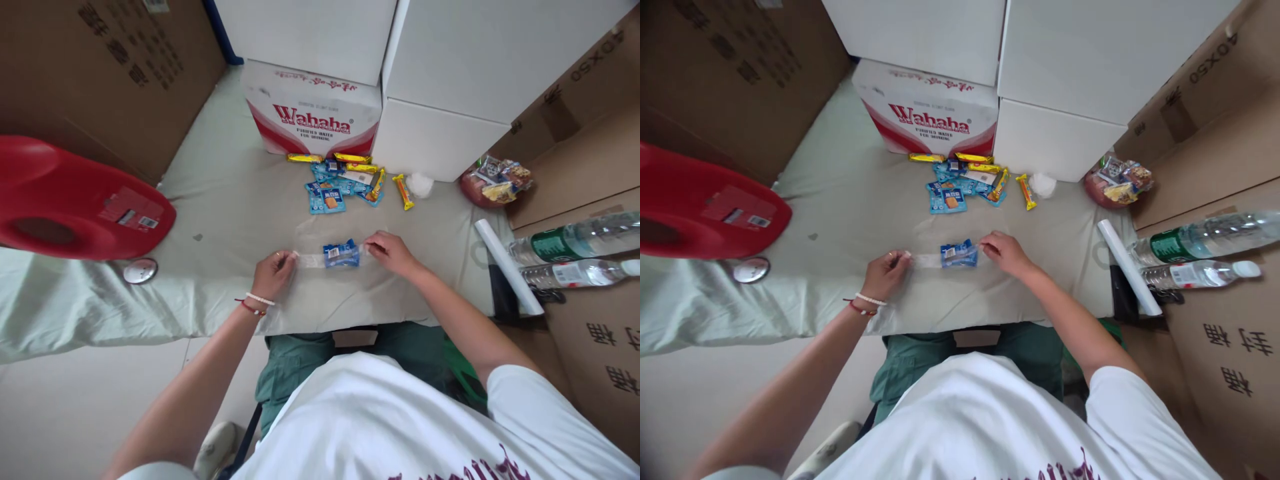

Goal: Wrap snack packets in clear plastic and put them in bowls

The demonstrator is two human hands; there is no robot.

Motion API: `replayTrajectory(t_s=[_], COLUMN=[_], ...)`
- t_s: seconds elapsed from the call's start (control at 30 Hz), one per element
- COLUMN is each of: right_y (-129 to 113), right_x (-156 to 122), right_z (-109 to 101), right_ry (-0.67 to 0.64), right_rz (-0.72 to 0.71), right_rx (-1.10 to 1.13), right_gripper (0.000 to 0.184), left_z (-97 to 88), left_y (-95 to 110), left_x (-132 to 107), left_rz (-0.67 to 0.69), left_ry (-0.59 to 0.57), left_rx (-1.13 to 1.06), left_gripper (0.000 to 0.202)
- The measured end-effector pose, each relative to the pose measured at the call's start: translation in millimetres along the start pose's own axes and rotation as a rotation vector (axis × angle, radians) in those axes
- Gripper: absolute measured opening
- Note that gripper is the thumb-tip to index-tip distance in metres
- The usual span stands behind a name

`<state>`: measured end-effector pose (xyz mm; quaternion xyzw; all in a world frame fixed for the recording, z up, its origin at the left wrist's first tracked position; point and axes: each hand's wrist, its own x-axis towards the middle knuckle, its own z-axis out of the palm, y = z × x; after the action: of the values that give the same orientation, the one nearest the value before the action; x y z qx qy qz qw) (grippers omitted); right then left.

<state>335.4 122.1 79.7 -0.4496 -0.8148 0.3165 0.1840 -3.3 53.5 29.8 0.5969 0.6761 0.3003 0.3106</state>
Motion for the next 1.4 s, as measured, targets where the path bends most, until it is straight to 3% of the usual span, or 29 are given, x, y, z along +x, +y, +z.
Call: replayTrajectory(t_s=[0.13, 0.23, 0.33, 0.4, 0.47, 0.53, 0.6, 0.7, 0.8, 0.93, 1.1, 1.3, 1.4], right_y=[16.0, 24.8, 28.0, 28.2, 27.8, 27.1, 25.9, 20.6, 9.4, -6.3, -5.1, 7.2, 12.5], right_x=[28.4, 33.3, 32.4, 32.1, 32.1, 31.8, 31.2, 33.4, 43.7, 64.8, 75.0, 69.1, 78.4], right_z=[5.6, 15.2, 20.9, 22.4, 22.4, 20.8, 17.4, 10.4, 7.1, 13.5, 25.2, 30.0, 25.1], right_ry=[-0.100, -0.125, -0.119, -0.121, -0.126, -0.134, -0.153, -0.107, 0.017, -0.096, -0.209, -0.278, -0.234], right_rz=[0.227, 0.344, 0.384, 0.384, 0.369, 0.358, 0.353, 0.319, 0.160, -0.021, -0.009, 0.029, 0.086], right_rx=[-0.001, -0.049, -0.094, -0.109, -0.114, -0.114, -0.128, -0.200, -0.245, -0.149, -0.070, 0.143, 0.132], right_gripper=[0.025, 0.025, 0.026, 0.026, 0.025, 0.024, 0.028, 0.038, 0.040, 0.037, 0.021, 0.027, 0.034], left_z=[7.7, 7.9, 7.1, 12.0, 23.8, 40.2, 56.3, 71.7, 76.7, 76.6, 76.7, 81.0, 82.7], left_y=[2.1, 1.9, 9.5, 23.8, 44.7, 66.9, 84.2, 93.8, 89.0, 80.9, 75.7, 72.7, 75.4], left_x=[13.1, 5.4, -21.9, -42.9, -56.2, -56.7, -45.9, -25.4, -18.9, -29.0, -36.2, -34.4, -33.2], left_rz=[-0.081, -0.099, -0.090, 0.046, 0.292, 0.480, 0.512, 0.453, 0.440, 0.439, 0.374, 0.411, 0.387], left_ry=[0.099, 0.347, 0.579, 0.508, 0.245, -0.009, -0.095, -0.054, -0.023, -0.005, 0.040, 0.028, 0.034], left_rx=[0.015, 0.071, 0.152, 0.214, 0.263, 0.298, 0.326, 0.338, 0.338, 0.346, 0.349, 0.347, 0.367], left_gripper=[0.034, 0.023, 0.029, 0.030, 0.030, 0.037, 0.045, 0.045, 0.042, 0.042, 0.047, 0.053, 0.054])
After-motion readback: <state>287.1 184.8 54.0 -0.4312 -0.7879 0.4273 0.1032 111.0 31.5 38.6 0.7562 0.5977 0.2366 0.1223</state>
